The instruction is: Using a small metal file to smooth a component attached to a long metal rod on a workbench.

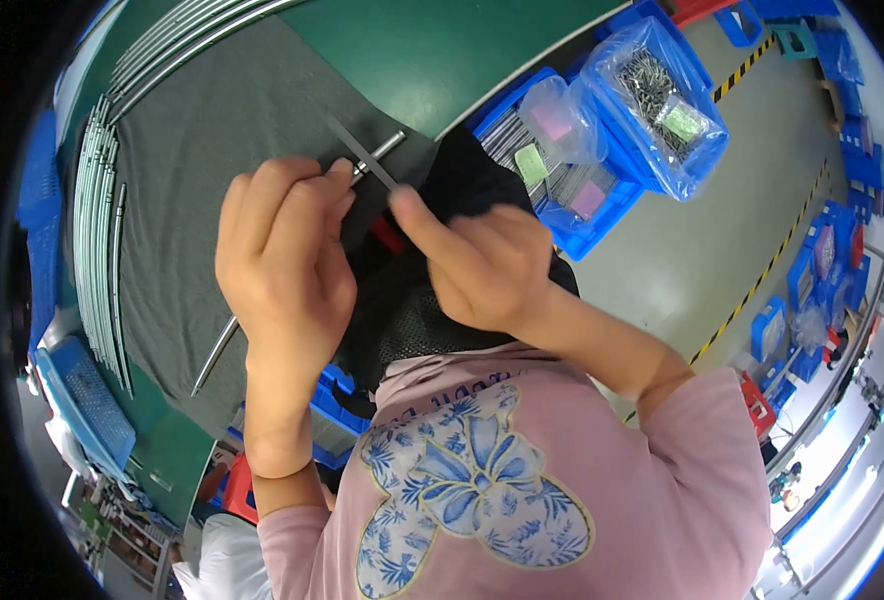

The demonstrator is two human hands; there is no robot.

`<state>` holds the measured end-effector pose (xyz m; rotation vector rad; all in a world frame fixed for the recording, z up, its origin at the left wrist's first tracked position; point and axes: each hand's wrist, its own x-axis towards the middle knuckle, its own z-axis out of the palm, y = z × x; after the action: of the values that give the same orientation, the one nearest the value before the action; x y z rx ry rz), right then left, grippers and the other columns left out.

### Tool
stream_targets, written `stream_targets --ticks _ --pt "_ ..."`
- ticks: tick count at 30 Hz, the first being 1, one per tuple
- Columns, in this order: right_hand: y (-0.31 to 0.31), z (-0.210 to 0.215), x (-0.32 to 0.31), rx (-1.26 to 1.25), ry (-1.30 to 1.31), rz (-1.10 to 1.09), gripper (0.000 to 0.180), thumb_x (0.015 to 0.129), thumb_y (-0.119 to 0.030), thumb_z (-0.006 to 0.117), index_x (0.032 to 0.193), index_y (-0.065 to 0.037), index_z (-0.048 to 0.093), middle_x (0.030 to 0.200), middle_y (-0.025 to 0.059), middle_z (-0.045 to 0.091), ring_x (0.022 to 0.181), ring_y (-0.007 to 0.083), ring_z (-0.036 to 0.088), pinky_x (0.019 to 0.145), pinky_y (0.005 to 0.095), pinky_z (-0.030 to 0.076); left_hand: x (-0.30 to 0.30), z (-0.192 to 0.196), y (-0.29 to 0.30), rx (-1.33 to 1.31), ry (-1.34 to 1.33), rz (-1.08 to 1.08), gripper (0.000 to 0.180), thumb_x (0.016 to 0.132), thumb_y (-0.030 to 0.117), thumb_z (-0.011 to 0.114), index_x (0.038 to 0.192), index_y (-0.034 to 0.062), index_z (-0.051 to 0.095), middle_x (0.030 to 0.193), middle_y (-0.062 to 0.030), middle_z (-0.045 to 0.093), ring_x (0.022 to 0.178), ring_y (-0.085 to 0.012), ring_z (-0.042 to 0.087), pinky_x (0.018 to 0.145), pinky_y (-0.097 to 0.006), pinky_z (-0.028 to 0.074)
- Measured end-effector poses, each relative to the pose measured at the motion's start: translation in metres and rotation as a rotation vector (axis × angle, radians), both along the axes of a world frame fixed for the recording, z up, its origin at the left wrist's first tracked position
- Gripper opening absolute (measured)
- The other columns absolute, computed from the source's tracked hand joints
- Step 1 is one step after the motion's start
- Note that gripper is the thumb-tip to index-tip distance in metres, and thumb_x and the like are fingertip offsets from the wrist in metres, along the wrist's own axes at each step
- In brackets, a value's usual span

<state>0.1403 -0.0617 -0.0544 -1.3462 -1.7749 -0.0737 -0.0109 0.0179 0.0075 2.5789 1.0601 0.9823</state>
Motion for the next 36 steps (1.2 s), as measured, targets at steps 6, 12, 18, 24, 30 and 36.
stream_targets --ticks 6,12,18,24,30,36 --pt "-0.023 0.004 0.000 -0.112 0.013 0.040 0.050 0.067 -0.001 0.059 0.117 -0.001 0.064 0.050 -0.0001 0.040 0.038 0.0159 0.038 0.041 0.0308 0.030 -0.004 -0.003 -0.005 -0.040 -0.012 -0.025 0.032 0.056 0.000 0.062 0.088 0.0020 0.063 0.084 -0.0047 0.056 0.068 -0.0234 0.050 0.056 -0.032 0.045" --pt "-0.009 0.028 0.024 -0.114 0.008 0.035 0.048 0.074 0.006 0.053 0.122 0.006 0.058 0.052 0.0026 0.045 0.040 0.0144 0.040 0.042 0.0283 0.032 0.000 -0.005 0.001 0.002 0.030 0.036 0.026 0.063 -0.001 0.064 0.088 0.0023 0.064 0.085 -0.0046 0.056 0.068 -0.0229 0.050 0.056 -0.032 0.044" --pt "0.001 0.034 0.010 -0.426 0.941 -0.118 0.027 0.089 0.000 0.049 0.115 0.004 0.051 0.073 -0.0002 0.048 0.065 0.0084 0.045 0.063 0.0229 0.040 0.004 0.013 0.007 0.035 -0.031 -0.028 0.025 0.067 0.000 0.065 0.092 0.0026 0.063 0.083 -0.0069 0.054 0.067 -0.0257 0.050 0.055 -0.035 0.043" --pt "0.011 0.000 -0.005 -0.571 1.067 -0.078 0.016 0.086 -0.012 0.065 0.083 -0.004 0.052 0.070 -0.0051 0.048 0.065 0.0034 0.042 0.058 0.0207 0.036 0.004 -0.003 -0.008 -0.130 -0.077 0.053 0.019 0.069 -0.001 0.067 0.086 0.0024 0.061 0.079 -0.0115 0.055 0.068 -0.0297 0.053 0.059 -0.037 0.044" --pt "0.019 0.032 -0.002 -0.393 1.131 -0.018 0.014 0.083 -0.006 0.068 0.079 -0.003 0.056 0.060 -0.0057 0.047 0.052 0.0015 0.037 0.046 0.0212 0.029 0.013 -0.004 -0.015 -0.082 -0.180 0.030 0.016 0.071 0.002 0.067 0.086 0.0039 0.063 0.079 -0.0084 0.055 0.068 -0.0270 0.053 0.059 -0.037 0.045" --pt "0.051 0.050 -0.002 -0.238 0.272 -0.219 0.020 0.081 -0.012 0.068 0.072 -0.003 0.053 0.050 0.0099 0.051 0.042 0.0202 0.054 0.041 0.0315 0.037 0.025 -0.011 -0.001 -0.063 -0.209 0.038 0.012 0.071 0.002 0.067 0.081 0.0039 0.062 0.078 -0.0075 0.053 0.068 -0.0267 0.052 0.058 -0.037 0.044"
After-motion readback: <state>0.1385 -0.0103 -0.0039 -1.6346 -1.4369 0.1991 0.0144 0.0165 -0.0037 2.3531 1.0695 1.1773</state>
